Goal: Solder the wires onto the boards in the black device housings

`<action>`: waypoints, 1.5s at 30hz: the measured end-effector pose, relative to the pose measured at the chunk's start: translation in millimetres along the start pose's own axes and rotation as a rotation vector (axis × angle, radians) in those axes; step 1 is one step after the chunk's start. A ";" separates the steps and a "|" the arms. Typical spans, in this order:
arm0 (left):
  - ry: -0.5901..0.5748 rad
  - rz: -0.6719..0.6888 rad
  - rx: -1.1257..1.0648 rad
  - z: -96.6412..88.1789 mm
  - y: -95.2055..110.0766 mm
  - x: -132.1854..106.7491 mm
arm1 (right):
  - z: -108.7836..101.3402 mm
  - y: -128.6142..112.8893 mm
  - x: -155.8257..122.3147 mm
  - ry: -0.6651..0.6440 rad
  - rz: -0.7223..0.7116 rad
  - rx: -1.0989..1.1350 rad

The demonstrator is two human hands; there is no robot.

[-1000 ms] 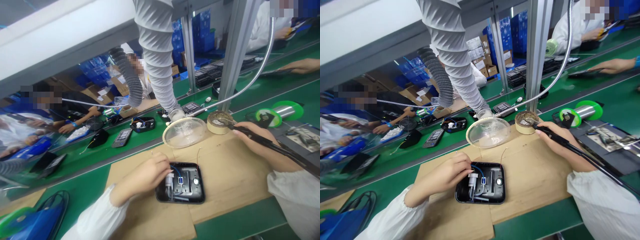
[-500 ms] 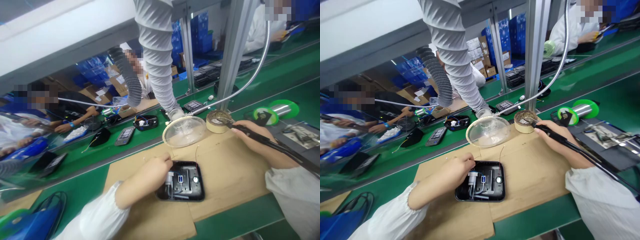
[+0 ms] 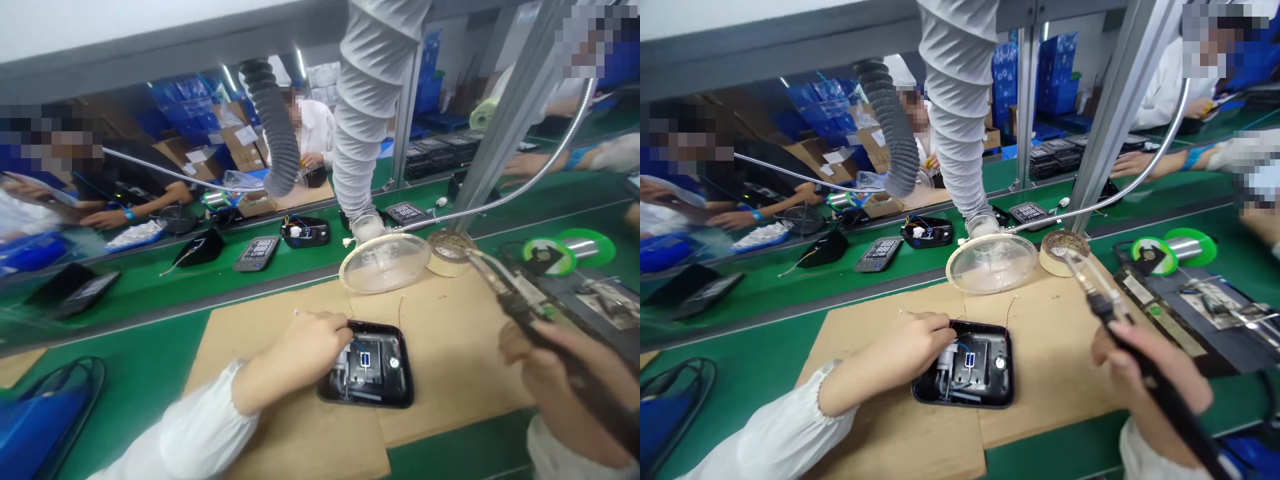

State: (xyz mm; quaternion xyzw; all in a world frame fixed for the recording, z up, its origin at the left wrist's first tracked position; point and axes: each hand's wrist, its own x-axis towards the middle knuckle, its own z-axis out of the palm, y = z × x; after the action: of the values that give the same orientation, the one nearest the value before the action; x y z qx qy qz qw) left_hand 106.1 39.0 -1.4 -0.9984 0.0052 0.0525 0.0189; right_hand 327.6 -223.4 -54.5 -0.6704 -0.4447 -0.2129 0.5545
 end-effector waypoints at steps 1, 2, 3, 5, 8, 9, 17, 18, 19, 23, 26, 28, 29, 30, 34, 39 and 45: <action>0.045 0.026 -0.017 2.2 -0.9 -0.4 | 8.7 -9.5 -11.4 -0.015 -0.036 0.061; 0.083 0.048 -0.034 4.3 -1.2 -0.7 | 19.8 -17.4 -22.0 0.022 -0.085 0.047; 0.113 0.067 -0.052 6.3 -1.1 -1.1 | 32.7 -24.1 -31.1 -0.010 -0.071 0.024; 0.160 0.099 -0.083 10.3 0.5 -2.3 | 60.1 -35.2 -43.4 -0.105 -0.046 0.008; 0.203 0.145 -0.110 15.3 4.9 -5.4 | 93.0 -46.7 -48.3 -0.189 -0.014 0.036; 0.216 0.154 -0.108 16.5 6.3 -6.6 | 100.0 -48.9 -47.8 -0.203 -0.006 0.061; 0.287 0.165 -0.092 21.2 4.1 -10.3 | 110.4 -47.9 -45.6 -0.216 -0.074 0.121; 0.288 0.161 -0.094 22.3 3.2 -10.0 | 110.5 -47.5 -45.7 -0.235 -0.087 0.137; 0.287 0.156 -0.095 23.5 2.5 -9.7 | 110.9 -47.3 -45.5 -0.252 -0.097 0.153; 0.281 0.166 -0.108 26.6 2.0 -8.5 | 114.4 -49.6 -41.2 -0.250 -0.098 0.192; 0.282 0.167 -0.119 27.0 3.1 -8.0 | 116.4 -53.9 -35.9 -0.245 -0.117 0.216; 0.292 0.160 -0.129 27.1 3.7 -7.7 | 116.8 -56.9 -33.0 -0.268 -0.147 0.230; 0.300 0.158 -0.135 27.1 3.9 -7.6 | 116.7 -58.3 -31.8 -0.276 -0.159 0.234; 0.304 0.154 -0.141 26.9 4.1 -7.6 | 116.6 -59.5 -30.9 -0.277 -0.166 0.234; 0.284 0.139 -0.162 24.6 4.5 -7.4 | 115.5 -62.7 -29.1 -0.256 -0.177 0.232; 0.302 0.113 -0.188 22.1 5.3 -9.4 | 114.2 -62.7 -29.5 -0.263 -0.176 0.196; 0.424 0.092 -0.226 24.5 7.1 -13.9 | 109.3 -58.3 -34.7 -0.281 -0.159 0.164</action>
State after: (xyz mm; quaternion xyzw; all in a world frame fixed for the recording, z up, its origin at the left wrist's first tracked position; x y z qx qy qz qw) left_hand 89.6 33.0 -24.6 -0.9816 0.0487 -0.1573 -0.0966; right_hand 238.5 -134.7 -81.4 -0.6090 -0.5851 -0.1234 0.5212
